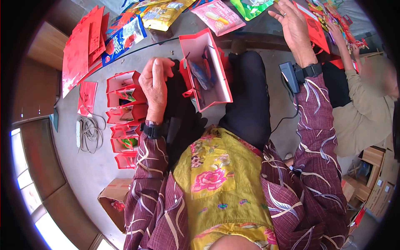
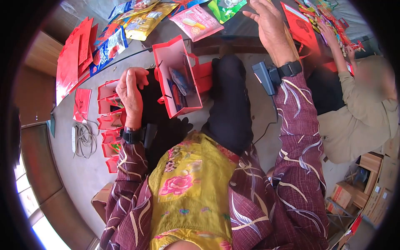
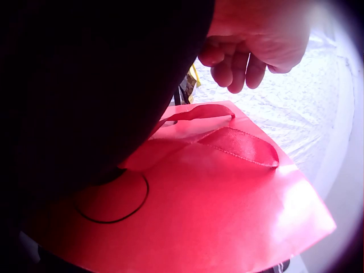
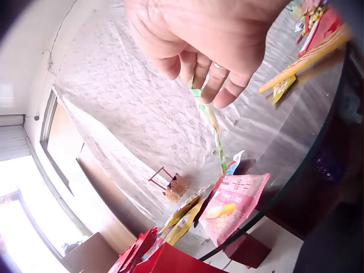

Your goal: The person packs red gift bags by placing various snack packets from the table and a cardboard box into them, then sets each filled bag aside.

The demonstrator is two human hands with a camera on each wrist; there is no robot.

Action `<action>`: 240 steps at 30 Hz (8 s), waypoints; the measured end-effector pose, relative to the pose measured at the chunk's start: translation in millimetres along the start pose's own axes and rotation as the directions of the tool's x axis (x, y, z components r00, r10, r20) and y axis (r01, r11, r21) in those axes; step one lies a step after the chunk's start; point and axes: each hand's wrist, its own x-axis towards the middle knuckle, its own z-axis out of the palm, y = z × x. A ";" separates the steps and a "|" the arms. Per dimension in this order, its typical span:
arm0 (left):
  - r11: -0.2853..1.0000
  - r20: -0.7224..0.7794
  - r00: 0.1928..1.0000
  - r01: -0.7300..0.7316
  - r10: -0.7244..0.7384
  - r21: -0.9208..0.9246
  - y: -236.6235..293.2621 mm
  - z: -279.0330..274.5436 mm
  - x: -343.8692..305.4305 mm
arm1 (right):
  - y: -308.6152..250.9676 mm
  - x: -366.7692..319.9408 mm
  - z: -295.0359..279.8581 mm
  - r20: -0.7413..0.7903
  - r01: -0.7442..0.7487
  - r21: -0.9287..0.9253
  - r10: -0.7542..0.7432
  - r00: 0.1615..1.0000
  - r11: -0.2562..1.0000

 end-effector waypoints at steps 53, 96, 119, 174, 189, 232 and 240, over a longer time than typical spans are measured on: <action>0.998 0.014 1.000 -0.011 0.010 0.064 14.7 7.3 -0.8 | 112.3 130.3 -112.0 0.021 0.022 -0.999 0.027 0.999 -0.027; 0.763 0.140 0.942 0.329 -0.303 -0.556 45.8 -3.3 7.5 | -65.7 -70.8 72.4 0.689 0.739 -0.360 -0.372 0.622 0.570; 0.855 0.275 0.961 0.115 0.033 -0.505 67.5 17.7 -21.8 | -45.3 -85.5 90.0 0.525 0.427 -0.355 -0.201 0.827 0.832; 0.981 0.222 0.963 -0.174 0.153 0.081 17.5 6.3 -47.2 | 4.6 -100.2 132.1 0.807 0.780 -0.500 0.530 0.262 0.376; 0.968 0.204 0.961 -0.215 0.187 0.126 18.7 9.4 -45.1 | 11.5 -93.8 145.4 0.733 0.874 -0.419 0.659 0.165 0.247; 0.828 0.317 0.852 0.499 -0.417 -0.254 47.0 3.3 -62.9 | 34.5 -161.9 59.0 0.371 -0.620 0.261 0.516 0.772 0.740; 0.660 0.253 0.940 0.340 -0.228 -0.670 72.8 12.2 -38.0 | -3.4 -148.1 81.9 0.387 -0.250 0.290 0.126 0.913 0.924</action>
